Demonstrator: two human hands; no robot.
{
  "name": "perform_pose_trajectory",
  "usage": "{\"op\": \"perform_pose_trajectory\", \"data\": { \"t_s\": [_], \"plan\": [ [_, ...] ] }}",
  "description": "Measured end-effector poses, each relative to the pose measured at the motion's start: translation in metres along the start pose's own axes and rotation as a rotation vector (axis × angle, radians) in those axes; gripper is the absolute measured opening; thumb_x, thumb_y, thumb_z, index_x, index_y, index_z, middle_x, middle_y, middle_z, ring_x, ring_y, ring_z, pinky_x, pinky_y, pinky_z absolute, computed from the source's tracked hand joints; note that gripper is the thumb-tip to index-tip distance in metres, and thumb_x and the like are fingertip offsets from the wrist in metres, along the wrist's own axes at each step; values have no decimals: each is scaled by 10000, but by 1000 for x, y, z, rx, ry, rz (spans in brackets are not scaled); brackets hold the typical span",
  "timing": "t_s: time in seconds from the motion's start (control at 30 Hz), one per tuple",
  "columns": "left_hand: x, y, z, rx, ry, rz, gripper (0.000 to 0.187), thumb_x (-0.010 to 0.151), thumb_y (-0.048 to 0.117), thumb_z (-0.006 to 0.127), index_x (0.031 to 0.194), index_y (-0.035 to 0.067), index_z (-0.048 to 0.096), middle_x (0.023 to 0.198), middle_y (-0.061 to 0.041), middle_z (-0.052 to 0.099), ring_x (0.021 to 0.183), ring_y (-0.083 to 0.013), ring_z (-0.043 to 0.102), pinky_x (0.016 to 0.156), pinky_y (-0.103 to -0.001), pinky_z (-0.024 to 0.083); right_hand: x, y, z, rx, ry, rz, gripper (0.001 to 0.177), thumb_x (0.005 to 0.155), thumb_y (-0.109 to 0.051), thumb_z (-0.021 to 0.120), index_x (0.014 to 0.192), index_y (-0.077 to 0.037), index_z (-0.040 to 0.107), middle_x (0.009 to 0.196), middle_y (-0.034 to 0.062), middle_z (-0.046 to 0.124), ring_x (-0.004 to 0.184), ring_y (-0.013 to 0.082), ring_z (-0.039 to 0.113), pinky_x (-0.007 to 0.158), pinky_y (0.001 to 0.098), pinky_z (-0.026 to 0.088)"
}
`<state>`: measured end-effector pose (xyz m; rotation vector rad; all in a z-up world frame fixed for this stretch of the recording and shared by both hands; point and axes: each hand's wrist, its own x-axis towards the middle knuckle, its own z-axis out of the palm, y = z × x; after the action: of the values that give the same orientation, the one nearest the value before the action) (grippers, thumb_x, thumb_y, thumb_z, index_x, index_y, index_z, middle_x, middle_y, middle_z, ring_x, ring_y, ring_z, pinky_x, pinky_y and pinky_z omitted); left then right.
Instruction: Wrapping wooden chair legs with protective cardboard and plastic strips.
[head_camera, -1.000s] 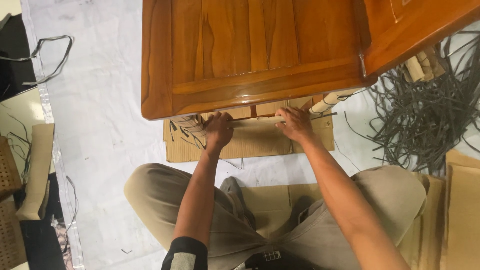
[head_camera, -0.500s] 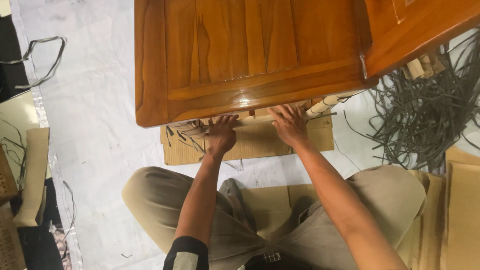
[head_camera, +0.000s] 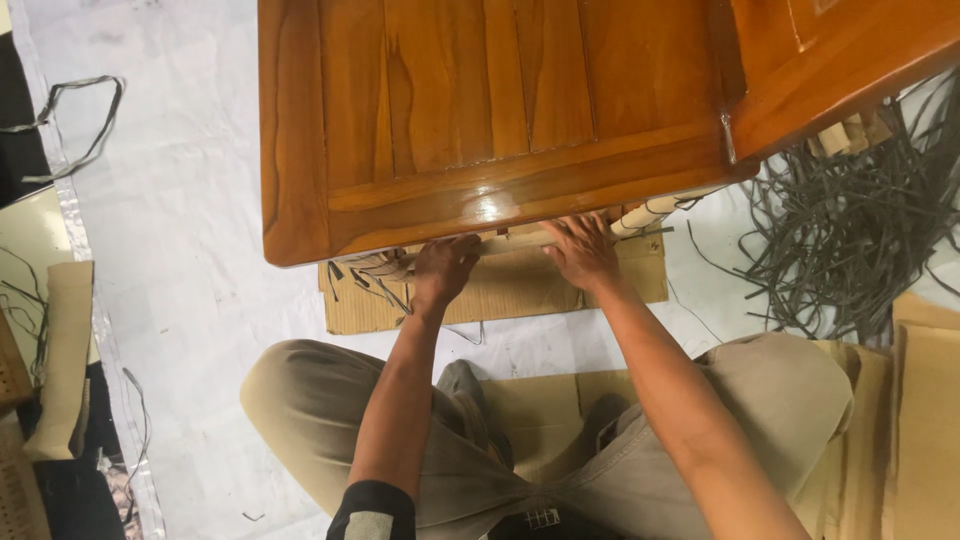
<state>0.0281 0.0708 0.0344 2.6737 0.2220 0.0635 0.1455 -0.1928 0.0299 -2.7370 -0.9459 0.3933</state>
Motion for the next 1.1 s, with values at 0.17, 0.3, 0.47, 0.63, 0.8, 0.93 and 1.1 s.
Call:
{"op": "perform_pose_trajectory", "data": {
  "t_s": [0.17, 0.3, 0.47, 0.63, 0.8, 0.93, 1.1],
  "plan": [
    [-1, 0, -1, -53, 66, 61, 301, 872, 320, 755, 1173, 329, 754, 1053, -3, 774, 1029, -287, 735, 928, -435, 540, 0, -7, 8, 17, 196, -142, 416, 1036, -557, 500, 1409, -382, 556, 1265, -18, 594, 1255, 245, 574, 1199, 643, 267],
    [-5, 4, -3, 50, 143, 27, 339, 832, 343, 790, 1169, 328, 751, 1002, -13, 773, 1005, -263, 741, 928, -424, 535, 5, -5, 10, 0, 400, -205, 302, 958, -468, 686, 1244, -372, 697, 1046, -48, 648, 1032, 198, 636, 1046, 474, 434],
    [-14, 20, -30, 72, 170, 55, 193, 898, 264, 726, 1080, 325, 752, 990, 22, 754, 1004, -245, 733, 916, -388, 548, 4, -4, 3, 72, 523, -292, 245, 881, -407, 772, 1116, -352, 736, 1015, -31, 660, 977, 211, 654, 951, 407, 478],
    [-14, 18, -24, 78, 191, 111, 116, 923, 218, 679, 1017, 278, 708, 980, 26, 718, 1005, -236, 715, 900, -378, 553, 2, -3, 5, 84, 577, -287, 189, 863, -410, 787, 1041, -374, 735, 1012, -70, 648, 974, 188, 639, 947, 396, 457],
    [-9, 22, -31, 32, 67, 130, 234, 944, 185, 622, 1154, 285, 649, 1035, 9, 677, 1055, -263, 681, 957, -418, 518, -2, -5, -4, 2, 585, -270, 203, 910, -388, 761, 1109, -347, 760, 1003, -39, 678, 937, 206, 681, 915, 413, 492],
    [-18, 17, -17, 177, 157, 190, 354, 943, 204, 623, 1283, 305, 614, 1183, 20, 651, 1102, -222, 634, 983, -402, 435, -10, -13, 4, -48, 454, -198, 341, 1020, -390, 621, 1360, -368, 652, 1232, -30, 680, 1238, 207, 619, 1126, 539, 380],
    [-14, -16, 32, 354, 255, 261, 742, 844, 226, 720, 1532, 254, 444, 1355, -13, 568, 1306, -224, 537, 1167, -481, 320, -14, -21, 7, -64, 305, -122, 589, 1031, -330, 602, 1584, -255, 413, 1525, 63, 502, 1458, 305, 420, 1208, 646, 249]
  ]
}}
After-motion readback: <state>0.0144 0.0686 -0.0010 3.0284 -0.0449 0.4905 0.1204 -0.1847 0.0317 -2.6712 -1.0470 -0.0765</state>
